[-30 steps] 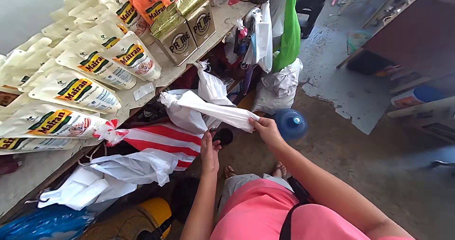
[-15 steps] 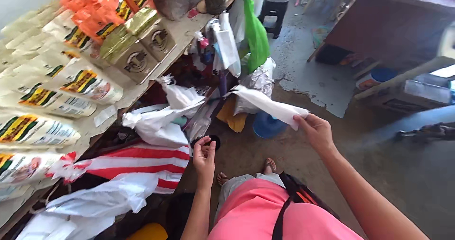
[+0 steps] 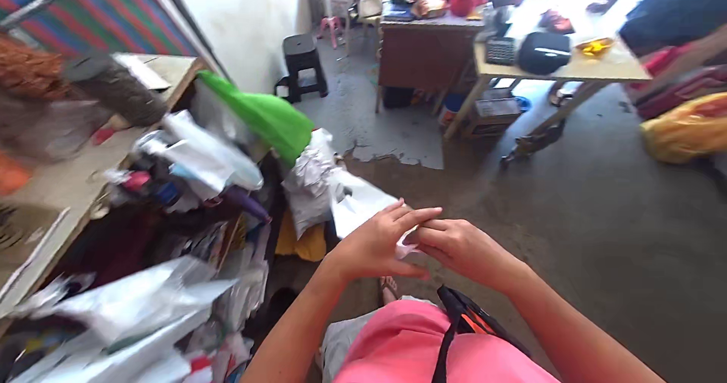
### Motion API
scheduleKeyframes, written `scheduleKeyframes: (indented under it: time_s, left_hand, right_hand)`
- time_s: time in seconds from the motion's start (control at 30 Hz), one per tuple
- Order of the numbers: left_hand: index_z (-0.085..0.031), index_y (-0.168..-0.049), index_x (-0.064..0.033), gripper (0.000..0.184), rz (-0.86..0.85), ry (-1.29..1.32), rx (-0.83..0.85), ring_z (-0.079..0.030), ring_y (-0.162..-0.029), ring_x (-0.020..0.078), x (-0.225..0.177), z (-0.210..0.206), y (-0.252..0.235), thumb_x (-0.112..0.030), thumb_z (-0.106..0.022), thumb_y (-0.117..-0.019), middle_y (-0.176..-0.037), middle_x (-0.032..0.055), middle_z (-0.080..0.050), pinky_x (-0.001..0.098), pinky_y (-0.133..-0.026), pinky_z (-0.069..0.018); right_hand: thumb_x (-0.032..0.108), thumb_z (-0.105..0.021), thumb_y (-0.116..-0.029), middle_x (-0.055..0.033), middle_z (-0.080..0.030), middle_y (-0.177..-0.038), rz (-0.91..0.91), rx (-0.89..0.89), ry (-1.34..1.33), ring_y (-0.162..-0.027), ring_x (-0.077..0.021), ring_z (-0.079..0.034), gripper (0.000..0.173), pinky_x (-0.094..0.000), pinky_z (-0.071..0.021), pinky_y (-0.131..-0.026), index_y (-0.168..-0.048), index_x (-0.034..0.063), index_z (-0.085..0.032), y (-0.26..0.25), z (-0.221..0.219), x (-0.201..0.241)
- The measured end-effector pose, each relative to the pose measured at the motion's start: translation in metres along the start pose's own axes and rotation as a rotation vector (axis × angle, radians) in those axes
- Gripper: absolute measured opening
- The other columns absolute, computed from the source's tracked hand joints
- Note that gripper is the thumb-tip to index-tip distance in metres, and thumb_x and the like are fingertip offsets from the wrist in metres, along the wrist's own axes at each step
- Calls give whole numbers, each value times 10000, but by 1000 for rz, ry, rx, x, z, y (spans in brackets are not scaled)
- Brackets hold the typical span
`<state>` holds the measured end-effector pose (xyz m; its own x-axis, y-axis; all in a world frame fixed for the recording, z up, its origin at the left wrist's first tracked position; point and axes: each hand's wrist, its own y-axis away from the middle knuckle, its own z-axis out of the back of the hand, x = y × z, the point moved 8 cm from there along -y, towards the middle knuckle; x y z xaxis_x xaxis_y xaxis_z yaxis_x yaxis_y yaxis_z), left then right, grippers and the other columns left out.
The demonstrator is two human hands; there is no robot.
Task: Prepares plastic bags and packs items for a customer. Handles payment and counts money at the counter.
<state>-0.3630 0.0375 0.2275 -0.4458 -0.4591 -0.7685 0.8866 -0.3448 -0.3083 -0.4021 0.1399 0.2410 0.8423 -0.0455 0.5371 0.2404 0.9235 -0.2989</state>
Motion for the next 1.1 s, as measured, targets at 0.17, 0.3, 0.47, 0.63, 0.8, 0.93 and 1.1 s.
scheduleKeyframes:
  time_s: [0.17, 0.3, 0.47, 0.63, 0.8, 0.93, 1.1]
  left_hand:
    - [-688, -1171, 4, 362, 69, 309, 130, -705, -971, 102, 48, -41, -52, -188, -794, -883, -1041, 82, -744, 331, -895, -592]
    - [-738, -983, -32, 215, 171, 332, 283, -684, -801, 54, 83, -42, -82, -243, -747, -937, -867, 30, -736, 300, -770, -584]
    - [-762, -970, -95, 263, 168, 412, 265, -688, -745, -12, 126, 9, -124, -286, -596, -1043, -842, -56, -757, 224, -720, -588]
    - [-797, -1033, -234, 401, 207, 1069, -247, -728, -933, 61, 187, 36, -196, -533, -531, -1006, -1015, -36, -778, 260, -862, -598]
    - [-346, -1531, -84, 991, 294, 1317, -173, -639, -1216, 243, 249, -18, -297, -744, -615, -843, -1363, 115, -629, 462, -1010, -545]
    - [-296, -1570, -10, 660, 521, 1058, -217, -741, -941, 216, 295, -14, -360, -8, -615, -992, -1090, 166, -739, 392, -891, -610]
    - [-317, -1575, -71, 649, 650, 1032, -131, -737, -854, 225, 324, -18, -424, -91, -631, -1007, -1069, 172, -730, 372, -773, -626]
  right_hand:
    - [241, -512, -1081, -82, -687, -892, -299, -411, 135, -812, -141, -676, 286, -296, -582, -734, -1012, 38, -701, 53, 102, -62]
    - [224, -495, -1077, -88, -678, -842, -505, -617, 253, -761, -159, -669, 283, -351, -578, -702, -1029, 25, -691, 95, 163, -121]
    - [257, -544, -1071, -63, -680, -825, -777, -798, 158, -692, -107, -638, 260, -329, -552, -663, -1092, 48, -696, 143, 215, -192]
    - [306, -516, -1081, -1, -664, -791, -878, -870, 12, -667, -51, -626, 275, -273, -550, -631, -1095, 99, -696, 148, 224, -260]
    - [308, -521, -1080, 15, -684, -819, -940, -1006, -7, -707, -36, -650, 272, -259, -570, -676, -1101, 108, -704, 131, 235, -331]
    - [263, -530, -1079, 19, -695, -839, -948, -1073, 32, -730, -8, -653, 257, -211, -568, -696, -1113, 78, -705, 129, 263, -378]
    - [218, -533, -1078, 24, -700, -865, -919, -1118, 72, -749, 26, -651, 244, -167, -563, -719, -1116, 41, -696, 127, 285, -421]
